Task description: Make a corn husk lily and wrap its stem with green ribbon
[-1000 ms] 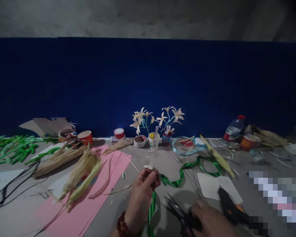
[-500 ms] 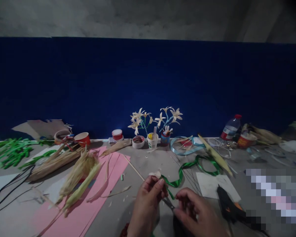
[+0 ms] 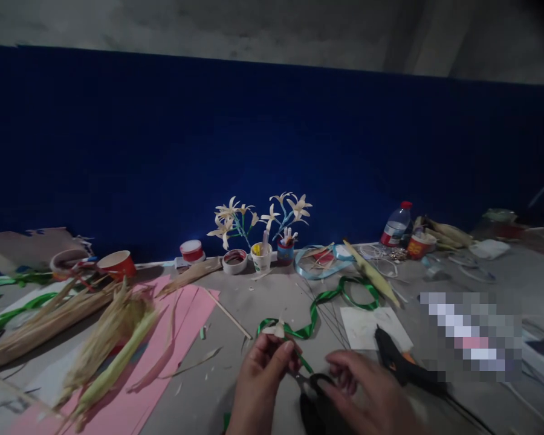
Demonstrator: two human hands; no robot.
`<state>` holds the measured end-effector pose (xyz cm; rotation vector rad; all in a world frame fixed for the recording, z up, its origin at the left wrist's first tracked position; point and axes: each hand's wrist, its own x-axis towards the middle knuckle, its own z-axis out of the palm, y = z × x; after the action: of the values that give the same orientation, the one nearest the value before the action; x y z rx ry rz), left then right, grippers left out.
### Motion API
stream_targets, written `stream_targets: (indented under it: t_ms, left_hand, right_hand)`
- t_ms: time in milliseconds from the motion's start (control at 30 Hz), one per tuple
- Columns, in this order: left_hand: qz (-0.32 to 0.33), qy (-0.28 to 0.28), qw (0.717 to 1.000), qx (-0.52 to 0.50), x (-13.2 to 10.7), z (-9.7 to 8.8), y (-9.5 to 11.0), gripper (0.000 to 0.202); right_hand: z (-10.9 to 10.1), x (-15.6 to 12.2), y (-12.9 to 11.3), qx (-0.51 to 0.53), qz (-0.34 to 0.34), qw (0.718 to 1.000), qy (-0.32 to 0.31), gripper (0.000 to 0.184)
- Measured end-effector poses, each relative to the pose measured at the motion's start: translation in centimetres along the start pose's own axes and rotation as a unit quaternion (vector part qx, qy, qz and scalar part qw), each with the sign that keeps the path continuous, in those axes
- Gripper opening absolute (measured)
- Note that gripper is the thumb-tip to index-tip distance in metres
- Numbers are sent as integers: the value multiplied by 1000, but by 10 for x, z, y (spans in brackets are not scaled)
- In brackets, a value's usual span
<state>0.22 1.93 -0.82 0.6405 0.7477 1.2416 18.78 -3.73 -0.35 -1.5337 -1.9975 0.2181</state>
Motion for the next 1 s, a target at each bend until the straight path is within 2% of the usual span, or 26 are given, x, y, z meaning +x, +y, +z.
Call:
stream_targets:
  t_ms: [33,100,200,267,400,600,733,867,1000]
  left_hand:
    - [1,7,1000,10,0,0,1,28]
    - [-1,16,999,28,0,-1,4,29]
    - [-3,0,999,44,1,0,6,28]
    - [-4,-26,998,50,1,2,4,27]
    - [-12,-58,997,59,2,3,1,25]
    - [-19,-53,997,54,2,2,4,26]
    - [-18,-45,997,53,2,3,8,24]
    - [-25,-38,998,51,1,6,10,22]
    - [-21,-47,997,53,1,5,8,21]
  right_hand:
    - [-10,-7,18,-27,26,999,16,19]
    - [-32,-22,58,-98,73,993,4,26]
    - [-57,-44,109,-170,170,968,-76,42]
    - [-64,-53,128,-179,183,959,-121,47]
    - [-63,-52,135,-169,158,964,-129,54]
    - [-65,-34,138,-116,102,978,-143,32]
    - [-75,-30,144,-63,99,981,-155,32]
    - [-76,-39,155,41,132,986,-95,33]
    - [-71,-46,162,137,198,971,-7,42]
